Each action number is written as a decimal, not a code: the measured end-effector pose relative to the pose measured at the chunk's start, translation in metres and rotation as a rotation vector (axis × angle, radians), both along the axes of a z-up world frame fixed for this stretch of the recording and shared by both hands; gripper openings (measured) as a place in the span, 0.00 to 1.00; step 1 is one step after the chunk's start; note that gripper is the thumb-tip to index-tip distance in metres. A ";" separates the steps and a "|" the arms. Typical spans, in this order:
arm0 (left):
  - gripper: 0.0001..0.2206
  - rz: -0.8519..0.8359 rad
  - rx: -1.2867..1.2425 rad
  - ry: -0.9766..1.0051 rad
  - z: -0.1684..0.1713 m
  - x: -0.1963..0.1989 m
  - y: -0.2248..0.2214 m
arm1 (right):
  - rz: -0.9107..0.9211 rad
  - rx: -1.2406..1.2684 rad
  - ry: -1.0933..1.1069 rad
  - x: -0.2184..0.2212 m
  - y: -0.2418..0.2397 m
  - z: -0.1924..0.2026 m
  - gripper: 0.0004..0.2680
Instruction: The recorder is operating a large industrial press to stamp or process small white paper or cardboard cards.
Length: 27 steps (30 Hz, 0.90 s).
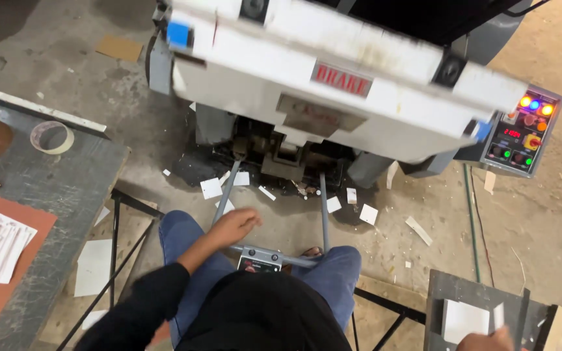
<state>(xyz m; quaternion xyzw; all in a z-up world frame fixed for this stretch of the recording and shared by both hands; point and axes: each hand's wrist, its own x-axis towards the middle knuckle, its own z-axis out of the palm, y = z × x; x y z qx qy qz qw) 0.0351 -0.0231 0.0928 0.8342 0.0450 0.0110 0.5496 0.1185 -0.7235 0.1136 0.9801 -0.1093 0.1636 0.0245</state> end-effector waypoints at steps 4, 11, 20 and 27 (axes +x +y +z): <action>0.14 -0.265 0.149 -0.404 0.126 0.063 -0.014 | 0.297 0.117 -0.341 0.072 0.141 0.095 0.06; 0.13 -0.232 0.587 -0.430 0.102 0.163 -0.024 | 0.939 0.403 -0.417 0.137 0.408 0.051 0.15; 0.31 -0.145 0.770 -0.256 0.046 -0.050 -0.017 | 1.160 0.292 0.140 0.123 0.524 -0.031 0.17; 0.07 0.732 1.096 -0.174 0.069 -0.234 0.129 | 1.259 0.156 0.109 0.225 0.556 -0.014 0.13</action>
